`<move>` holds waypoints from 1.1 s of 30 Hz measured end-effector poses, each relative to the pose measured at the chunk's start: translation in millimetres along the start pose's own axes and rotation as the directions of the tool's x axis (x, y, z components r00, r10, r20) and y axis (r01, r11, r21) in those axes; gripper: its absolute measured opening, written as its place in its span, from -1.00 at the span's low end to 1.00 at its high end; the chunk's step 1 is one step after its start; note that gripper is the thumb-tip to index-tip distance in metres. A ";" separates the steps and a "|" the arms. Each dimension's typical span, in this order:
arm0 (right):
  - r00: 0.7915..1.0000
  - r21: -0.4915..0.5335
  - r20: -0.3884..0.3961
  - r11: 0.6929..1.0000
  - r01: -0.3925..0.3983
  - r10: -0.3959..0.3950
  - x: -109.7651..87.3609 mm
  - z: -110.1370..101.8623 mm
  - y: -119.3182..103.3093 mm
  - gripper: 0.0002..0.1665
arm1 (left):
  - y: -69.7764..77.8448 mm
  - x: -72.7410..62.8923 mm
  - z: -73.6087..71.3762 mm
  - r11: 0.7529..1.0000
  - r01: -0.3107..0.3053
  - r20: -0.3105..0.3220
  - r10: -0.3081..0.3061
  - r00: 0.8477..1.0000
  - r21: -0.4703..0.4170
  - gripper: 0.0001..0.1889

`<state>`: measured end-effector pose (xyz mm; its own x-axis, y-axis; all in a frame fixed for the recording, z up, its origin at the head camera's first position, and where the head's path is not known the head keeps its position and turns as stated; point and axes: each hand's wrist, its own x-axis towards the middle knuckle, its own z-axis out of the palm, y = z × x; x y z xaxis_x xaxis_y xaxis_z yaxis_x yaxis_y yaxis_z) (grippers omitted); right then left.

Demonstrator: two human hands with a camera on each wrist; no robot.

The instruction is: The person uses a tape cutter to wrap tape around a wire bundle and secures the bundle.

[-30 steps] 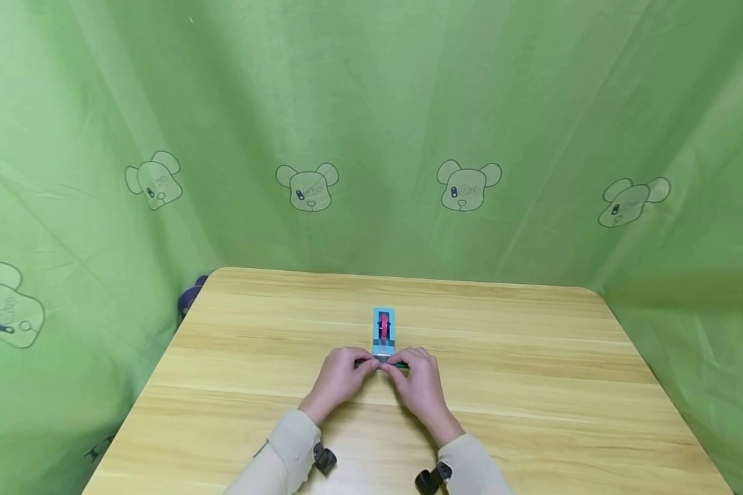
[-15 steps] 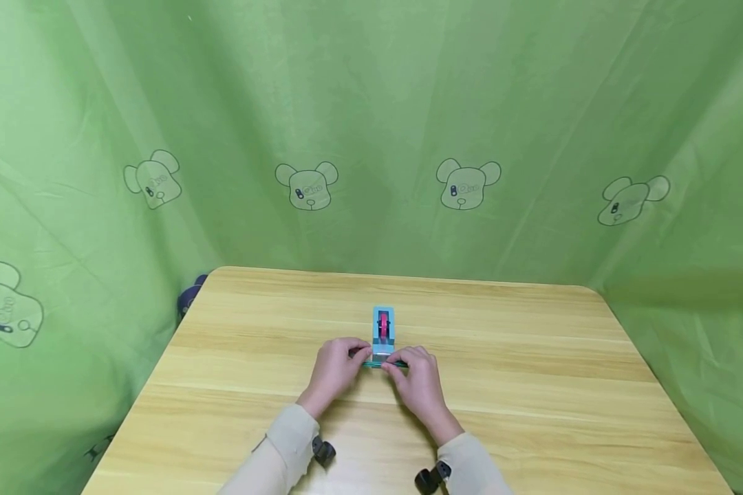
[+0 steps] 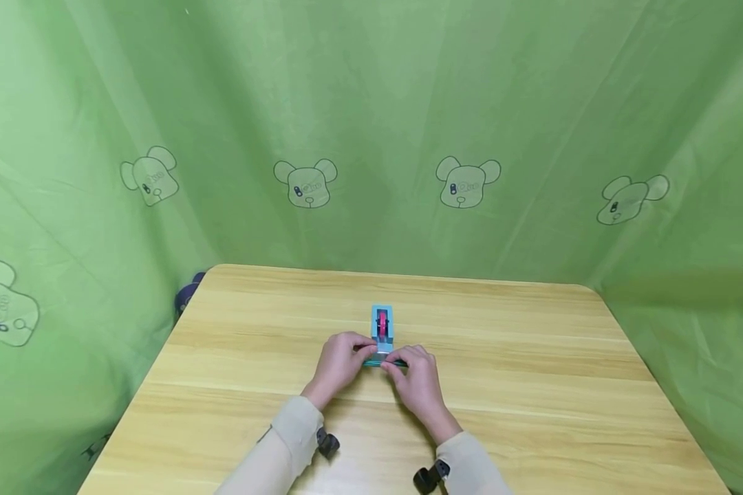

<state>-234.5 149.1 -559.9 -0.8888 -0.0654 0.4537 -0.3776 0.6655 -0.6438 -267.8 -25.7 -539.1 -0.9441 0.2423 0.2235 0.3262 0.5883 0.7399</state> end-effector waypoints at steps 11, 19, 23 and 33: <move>0.998 0.050 0.024 0.997 -0.063 0.062 0.6 -0.4 2.1 -0.85 | -3.7 2.8 4.7 0.999 0.014 -0.005 -0.014 1.000 -0.028 -0.90; 0.999 0.059 0.017 0.997 -0.045 0.044 1.0 0.4 4.4 -0.83 | -5.7 2.4 8.7 0.999 0.026 -0.038 -0.027 0.999 -0.040 -0.93; 0.999 0.051 0.021 0.998 -0.044 0.043 0.7 1.4 5.9 -0.83 | -5.3 2.0 9.5 0.998 0.027 -0.048 -0.030 0.998 -0.050 -0.93; 0.999 0.052 0.036 0.998 -0.034 0.032 1.1 1.1 7.6 -0.82 | -4.2 1.4 10.3 0.997 0.038 -0.062 -0.042 0.997 -0.066 -0.93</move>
<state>-238.7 153.3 -565.0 -0.9092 -0.0703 0.4104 -0.3599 0.6280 -0.6900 -270.0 -19.9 -548.5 -0.9581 0.1692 0.2309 0.2862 0.5448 0.7882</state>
